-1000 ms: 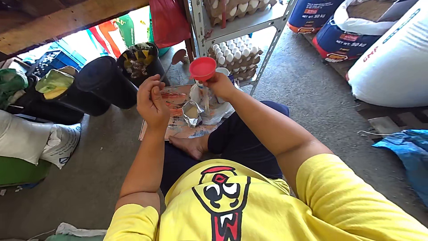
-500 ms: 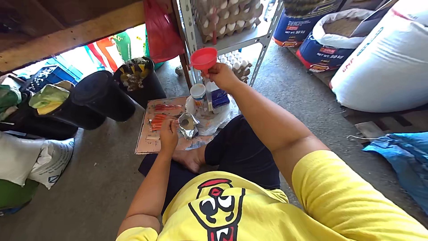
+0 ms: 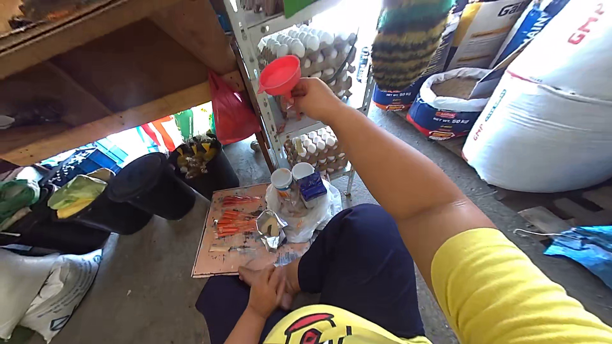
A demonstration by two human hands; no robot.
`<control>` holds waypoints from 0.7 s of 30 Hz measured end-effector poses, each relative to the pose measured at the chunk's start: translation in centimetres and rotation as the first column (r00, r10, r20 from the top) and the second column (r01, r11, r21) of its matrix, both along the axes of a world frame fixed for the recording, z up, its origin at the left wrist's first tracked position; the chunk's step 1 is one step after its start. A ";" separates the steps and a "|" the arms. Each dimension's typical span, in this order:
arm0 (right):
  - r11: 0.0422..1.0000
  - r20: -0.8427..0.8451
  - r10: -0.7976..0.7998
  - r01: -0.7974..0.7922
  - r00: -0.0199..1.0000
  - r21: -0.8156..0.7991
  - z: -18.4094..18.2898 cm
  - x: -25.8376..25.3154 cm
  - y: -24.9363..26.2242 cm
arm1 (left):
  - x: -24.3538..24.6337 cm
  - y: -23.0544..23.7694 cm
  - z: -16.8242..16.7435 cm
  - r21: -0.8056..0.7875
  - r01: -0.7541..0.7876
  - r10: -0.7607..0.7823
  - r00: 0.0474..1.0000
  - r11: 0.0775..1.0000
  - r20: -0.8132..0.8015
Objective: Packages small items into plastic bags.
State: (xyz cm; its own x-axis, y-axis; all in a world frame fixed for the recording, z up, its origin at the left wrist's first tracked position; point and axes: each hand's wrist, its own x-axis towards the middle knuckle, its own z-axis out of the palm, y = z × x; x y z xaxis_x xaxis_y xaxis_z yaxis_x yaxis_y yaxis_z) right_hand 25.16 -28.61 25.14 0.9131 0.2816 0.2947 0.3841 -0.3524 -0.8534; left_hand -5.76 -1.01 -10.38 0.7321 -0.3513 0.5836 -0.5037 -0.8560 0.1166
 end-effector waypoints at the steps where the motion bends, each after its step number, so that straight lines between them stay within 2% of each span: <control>1: 1.000 0.026 -0.012 0.012 1.000 0.004 0.3 0.6 -0.3 | -0.1 0.0 -0.6 -0.017 0.070 -0.071 0.994 0.997 -0.083; 3: 1.000 0.066 -0.021 0.020 0.998 0.020 0.7 1.9 -0.8 | 0.3 -0.2 -1.1 -0.054 0.180 -0.187 0.914 0.982 -0.361; 5: 0.999 0.079 -0.030 0.027 0.996 0.043 0.6 3.2 -1.1 | 1.1 -0.4 -1.5 -0.086 0.183 -0.201 0.832 0.979 -0.518; 8: 0.996 0.079 -0.048 0.042 0.996 0.079 0.1 5.5 -1.4 | 1.9 -0.4 -2.4 -0.119 0.105 -0.151 0.854 0.987 -0.497; 14: 0.987 0.136 -0.087 0.066 0.987 0.148 -0.9 9.5 -2.1 | 1.7 0.3 -3.7 -0.110 0.136 -0.168 0.917 0.985 -0.363; 21: 0.956 0.148 -0.140 0.095 0.979 0.279 -3.2 14.4 -1.8 | 1.5 0.6 -4.3 -0.121 0.146 -0.179 0.923 0.982 -0.340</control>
State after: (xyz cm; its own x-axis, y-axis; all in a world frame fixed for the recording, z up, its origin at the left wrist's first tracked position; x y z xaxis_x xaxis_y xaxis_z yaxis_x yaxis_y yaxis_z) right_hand 39.52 -30.44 21.97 0.8673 0.0644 0.4936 0.4970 -0.1696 -0.8510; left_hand -4.25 -0.40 -14.65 0.8318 -0.4400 0.3383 -0.5488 -0.7429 0.3832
